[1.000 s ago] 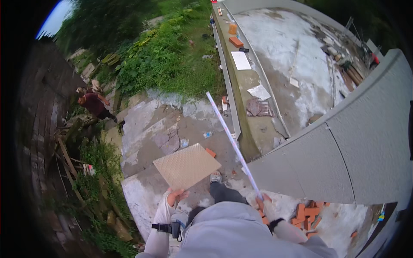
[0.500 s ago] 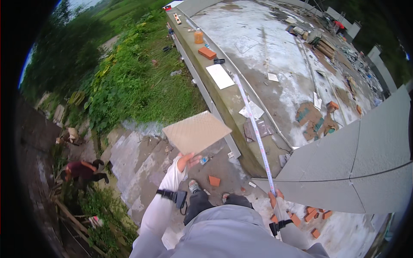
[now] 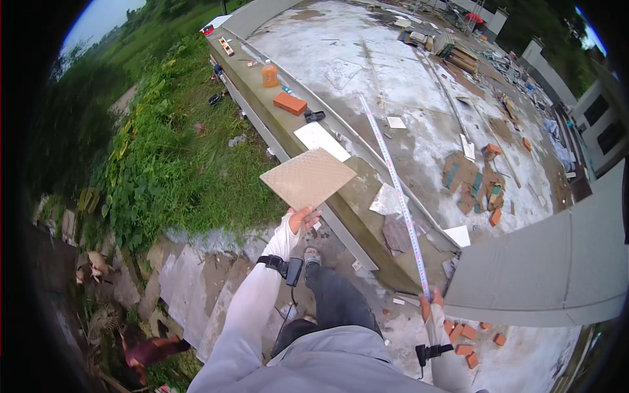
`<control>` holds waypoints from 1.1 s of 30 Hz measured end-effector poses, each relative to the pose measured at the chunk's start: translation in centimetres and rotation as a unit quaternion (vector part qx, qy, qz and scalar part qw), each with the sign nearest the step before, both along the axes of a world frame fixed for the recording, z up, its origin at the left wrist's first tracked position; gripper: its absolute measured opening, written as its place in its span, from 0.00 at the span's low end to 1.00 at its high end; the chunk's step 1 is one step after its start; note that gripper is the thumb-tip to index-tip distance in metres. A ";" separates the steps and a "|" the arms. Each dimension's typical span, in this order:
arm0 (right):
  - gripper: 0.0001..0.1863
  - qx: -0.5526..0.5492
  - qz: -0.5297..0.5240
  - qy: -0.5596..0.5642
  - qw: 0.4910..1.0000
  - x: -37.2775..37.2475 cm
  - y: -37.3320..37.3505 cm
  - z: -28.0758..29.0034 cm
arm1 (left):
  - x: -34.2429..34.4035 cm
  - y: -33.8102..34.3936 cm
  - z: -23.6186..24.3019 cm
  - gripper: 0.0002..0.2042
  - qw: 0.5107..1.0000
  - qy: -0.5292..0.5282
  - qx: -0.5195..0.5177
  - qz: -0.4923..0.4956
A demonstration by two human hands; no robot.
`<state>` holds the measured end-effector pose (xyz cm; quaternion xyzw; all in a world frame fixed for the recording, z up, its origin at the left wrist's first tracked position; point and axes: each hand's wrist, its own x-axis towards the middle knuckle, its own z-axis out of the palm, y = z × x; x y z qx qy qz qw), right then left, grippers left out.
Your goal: Measuring and cutting ceramic tiles with an angle grinder, then measuring a concrete wall for placement.
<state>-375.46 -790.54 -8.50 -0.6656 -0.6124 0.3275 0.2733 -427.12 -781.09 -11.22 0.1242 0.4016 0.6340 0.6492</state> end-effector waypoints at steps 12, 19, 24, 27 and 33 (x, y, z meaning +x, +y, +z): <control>0.20 0.020 0.054 -0.150 0.987 -12.0 29.3 -16.9 | -7.0 18.4 -16.6 0.24 0.997 -0.063 -0.020 -0.044; 0.22 0.008 0.067 -0.223 0.972 -10.9 33.8 -17.7 | -7.8 21.9 -20.6 0.27 0.990 -0.120 -0.023 -0.072; 0.25 -0.025 0.016 -0.247 0.969 -13.2 34.5 -17.1 | -8.7 22.5 -22.5 0.27 0.986 -0.140 -0.019 -0.089; 0.25 -0.084 0.018 -0.212 0.974 -13.9 35.1 -17.1 | -9.3 22.0 -23.6 0.24 0.986 -0.138 -0.046 -0.083; 0.27 -0.001 0.056 -0.362 0.931 -8.8 35.3 -20.8 | -8.1 22.8 -25.7 0.30 0.978 -0.044 -0.108 -0.173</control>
